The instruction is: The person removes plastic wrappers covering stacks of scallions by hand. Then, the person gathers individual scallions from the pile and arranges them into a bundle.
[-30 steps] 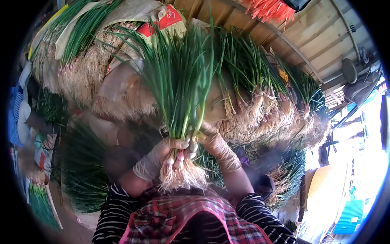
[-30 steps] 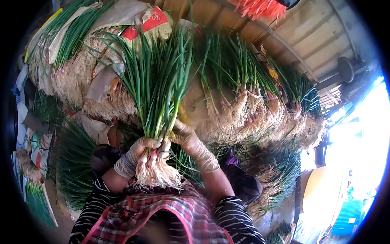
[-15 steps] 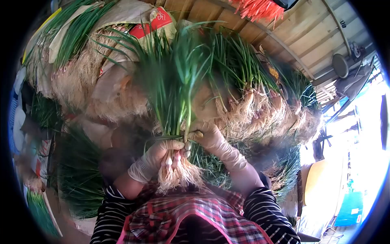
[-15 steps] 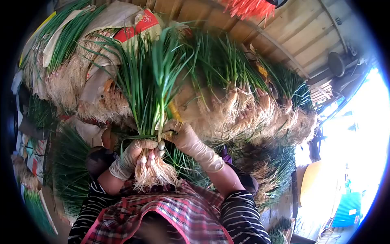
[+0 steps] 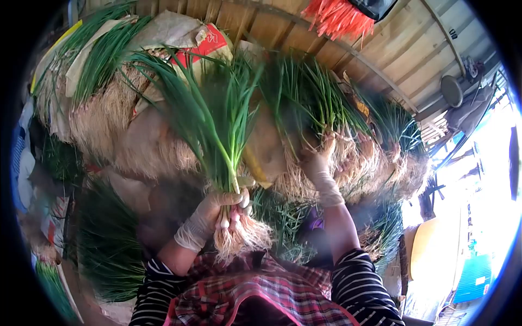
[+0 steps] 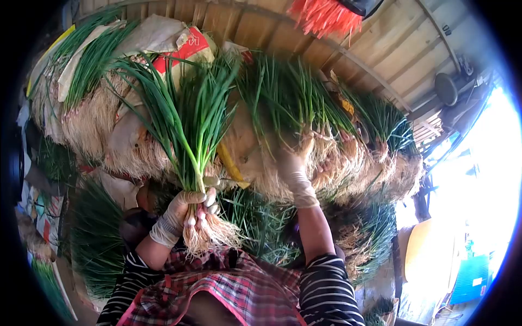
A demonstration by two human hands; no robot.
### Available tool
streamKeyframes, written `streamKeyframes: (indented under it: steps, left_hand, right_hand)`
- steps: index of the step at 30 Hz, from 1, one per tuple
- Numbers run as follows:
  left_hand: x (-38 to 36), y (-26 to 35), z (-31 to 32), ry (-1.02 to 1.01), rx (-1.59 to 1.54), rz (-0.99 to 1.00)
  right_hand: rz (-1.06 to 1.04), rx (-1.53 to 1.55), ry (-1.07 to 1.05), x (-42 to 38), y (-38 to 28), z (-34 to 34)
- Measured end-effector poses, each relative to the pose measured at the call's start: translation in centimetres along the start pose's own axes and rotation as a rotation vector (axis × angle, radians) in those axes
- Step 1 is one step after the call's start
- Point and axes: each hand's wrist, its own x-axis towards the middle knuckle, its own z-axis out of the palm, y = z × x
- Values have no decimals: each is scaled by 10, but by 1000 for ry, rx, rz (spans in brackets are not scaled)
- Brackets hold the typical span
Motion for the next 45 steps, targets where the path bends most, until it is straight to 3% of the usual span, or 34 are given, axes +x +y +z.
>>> streamKeyframes:
  steps: [2, 4, 5, 8, 9, 11, 13, 15, 17, 18, 20, 21, 23, 25, 28, 29, 30, 32, 34, 35, 36, 37, 39, 40, 42, 43, 45]
  left_hand:
    - [-3, 4, 1, -25, 25, 71]
    - [-3, 7, 1, -10, 36, 84]
    - [-1, 7, 2, 3, 26, 86]
    - [5, 6, -5, 19, -37, 1]
    - [7, 5, -5, 30, -21, 30]
    - [11, 2, -8, 45, -33, 46]
    - [12, 1, -6, 71, -20, 69]
    - [9, 4, -7, 68, -17, 39]
    - [1, 11, 1, 100, -47, -24]
    - [1, 9, -1, 103, -43, -12]
    - [5, 7, -5, 97, -21, 0]
    - [6, 9, -4, 81, -4, -19]
    - [8, 8, -4, 93, -44, -34]
    - [8, 9, -6, 104, -11, -34]
    - [5, 13, -12, 170, -55, -131]
    - [7, 11, -18, 143, -59, -119]
    - [13, 11, -26, 118, -145, -225]
    - [32, 2, -26, 161, 89, -41]
    - [41, 1, -39, 55, 10, -131]
    - [42, 4, -33, 74, 38, -95]
    - [46, 5, -29, 92, 67, -60]
    - [49, 4, -29, 111, 45, -24]
    - [52, -1, -31, 162, -5, 50]
    - [46, 6, -23, 131, -57, 9]
    - [40, 9, -12, 266, -112, -24]
    - [40, 10, -14, 256, -77, 21]
    - [38, 6, -19, 233, -21, 104]
  right_hand:
    - [-80, 436, 31, 16, 34, -1]
    - [122, 468, -98, 16, 7, -31]
    - [111, 397, -130, 26, 18, -19]
    - [59, 179, 187, 35, 9, -17]
    - [115, 292, 135, 38, 4, -13]
    - [-84, -65, -125, 64, 3, 33]
    - [-50, 16, -121, 59, -15, 36]
    - [-29, -269, 41, 62, -20, 17]
    - [290, 278, 324, 83, -1, 13]
    - [49, 349, 666, 72, -15, -2]
    - [-11, 77, 117, 64, -42, -8]
    - [-23, -445, -179, 75, -45, 18]
    - [17, -304, -354, 59, -65, 17]
    - [66, -162, -489, 65, -60, 23]
    - [136, 322, -591, 60, -36, -6]
    - [116, 256, -556, 52, -54, -33]
    - [-47, 94, -550, 48, -54, -28]
    - [-367, -219, -510, 32, -56, -14]
    - [-379, 30, -589, -1, -78, -16]
    - [-268, 56, -780, -9, -88, -23]
    - [-586, 183, -651, -12, -70, -13]
    - [-385, -129, -676, 1, -73, -16]
    - [-109, -358, -479, 39, -68, -25]
    - [-33, -274, -273, 56, -46, -35]
    - [128, -98, 157, 77, -21, -53]
    - [-151, -198, 336, 77, -26, -49]
    - [-245, 861, 131, 58, -55, -33]
